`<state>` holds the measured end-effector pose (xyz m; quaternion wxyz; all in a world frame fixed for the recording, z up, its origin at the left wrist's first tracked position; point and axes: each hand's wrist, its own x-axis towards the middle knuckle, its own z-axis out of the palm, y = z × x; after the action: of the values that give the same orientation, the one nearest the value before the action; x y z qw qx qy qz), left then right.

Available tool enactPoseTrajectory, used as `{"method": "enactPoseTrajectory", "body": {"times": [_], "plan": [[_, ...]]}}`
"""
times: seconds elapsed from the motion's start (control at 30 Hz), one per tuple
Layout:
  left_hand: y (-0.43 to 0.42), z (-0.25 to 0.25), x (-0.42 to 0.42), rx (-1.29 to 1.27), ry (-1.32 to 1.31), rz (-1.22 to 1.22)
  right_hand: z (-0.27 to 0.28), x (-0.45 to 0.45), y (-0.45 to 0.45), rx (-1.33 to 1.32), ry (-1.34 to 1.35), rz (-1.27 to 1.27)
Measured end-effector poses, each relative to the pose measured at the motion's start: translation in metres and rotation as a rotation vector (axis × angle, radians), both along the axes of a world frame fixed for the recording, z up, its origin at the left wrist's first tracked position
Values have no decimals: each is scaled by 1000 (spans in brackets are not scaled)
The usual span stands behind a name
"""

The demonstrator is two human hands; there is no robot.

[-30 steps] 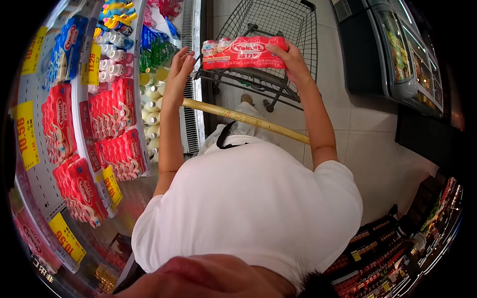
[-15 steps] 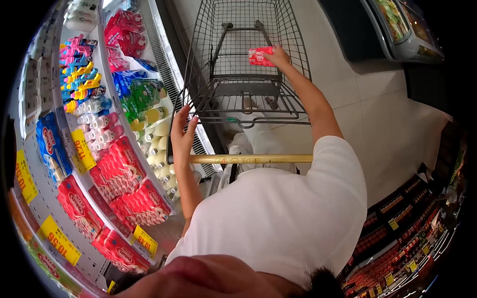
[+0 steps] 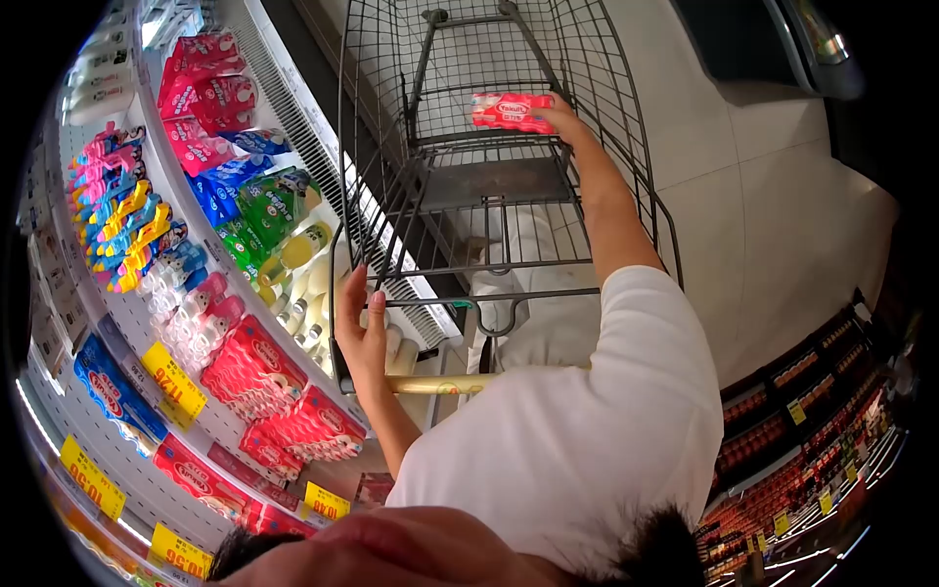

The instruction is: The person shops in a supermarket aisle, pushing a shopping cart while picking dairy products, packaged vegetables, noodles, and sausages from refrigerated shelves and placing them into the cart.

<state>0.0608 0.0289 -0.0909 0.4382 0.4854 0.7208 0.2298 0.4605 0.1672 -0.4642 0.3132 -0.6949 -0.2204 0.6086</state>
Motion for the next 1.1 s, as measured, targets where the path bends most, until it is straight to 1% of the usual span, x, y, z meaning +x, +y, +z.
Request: {"method": "enactPoseTrajectory", "body": {"times": [0.03, 0.07, 0.1, 0.13, 0.2, 0.23, 0.27, 0.3, 0.33, 0.4, 0.53, 0.6, 0.63, 0.67, 0.7, 0.73, 0.77, 0.83, 0.87, 0.9, 0.93, 0.97, 1.0, 1.03, 1.07, 1.1], "plan": [[0, 0, 1, -4, 0, -5, -6, 5, -1, -4, 0, -5], [0, -1, 1, -23, 25, -5, -9, 9, -3, -40, 90, -57], [1, -1, 2, -41, 49, -5, -22, 16, -6, -74, 180, -109], [2, -2, 3, -50, 52, -4, -39, 25, -8, -78, 181, -115], [2, 0, 6, -70, 67, -5, -79, 39, -15, -102, 103, 30], [3, -1, 8, -79, 82, 3, -93, 39, -19, -105, 105, 26], [1, -6, 8, 2, 90, 18, -107, 38, -21, -132, -36, 31], [2, -6, 9, 1, 93, 18, -115, 37, -21, -159, -176, 37], [3, -6, 10, -6, 100, 14, -100, 30, -16, -158, -173, 37], [4, -6, 12, -10, 117, 1, -70, 15, -10, -169, -461, -46], [4, -7, 15, -10, 161, -24, -60, 19, -2, -156, -375, -104], [3, -7, 16, -13, 162, -39, -51, 22, 1, -150, -316, 102], [3, -8, 17, 2, 156, -33, -42, 22, 4, -134, -323, 104], [3, -8, 18, 13, 160, -53, -31, 21, 7, -79, -434, 294], [4, -6, 20, 30, 164, -70, -16, 18, 13, -16, -549, 485], [5, -3, 22, 43, 173, -75, 2, 16, 17, 41, -553, 575], [7, -1, 24, 70, 201, -96, 21, 14, 18, 130, -527, 629], [6, 2, 23, 127, 118, -73, 72, 11, 21, 324, -473, 747], [5, -4, 20, 242, 144, -94, 106, 3, 18, 423, -439, 817], [2, -5, 18, 357, 184, -105, 203, -18, 7, 392, -405, 869], [-4, 6, 19, 466, 239, -121, 231, -17, -5, 533, -451, 958], [-8, 15, 20, 572, 297, -140, 272, -20, -24, 567, -460, 968], [-16, 23, 18, 592, 297, -141, 327, -26, -46, 606, -517, 1006], [-27, 27, 15, 609, 290, -150, 374, -33, -75, 685, -531, 965], [-40, 30, 14, 628, 315, -133, 404, -35, -104, 759, -617, 943], [-54, 31, 14, 643, 334, -121, 417, -32, -136, 839, -725, 863]]}}
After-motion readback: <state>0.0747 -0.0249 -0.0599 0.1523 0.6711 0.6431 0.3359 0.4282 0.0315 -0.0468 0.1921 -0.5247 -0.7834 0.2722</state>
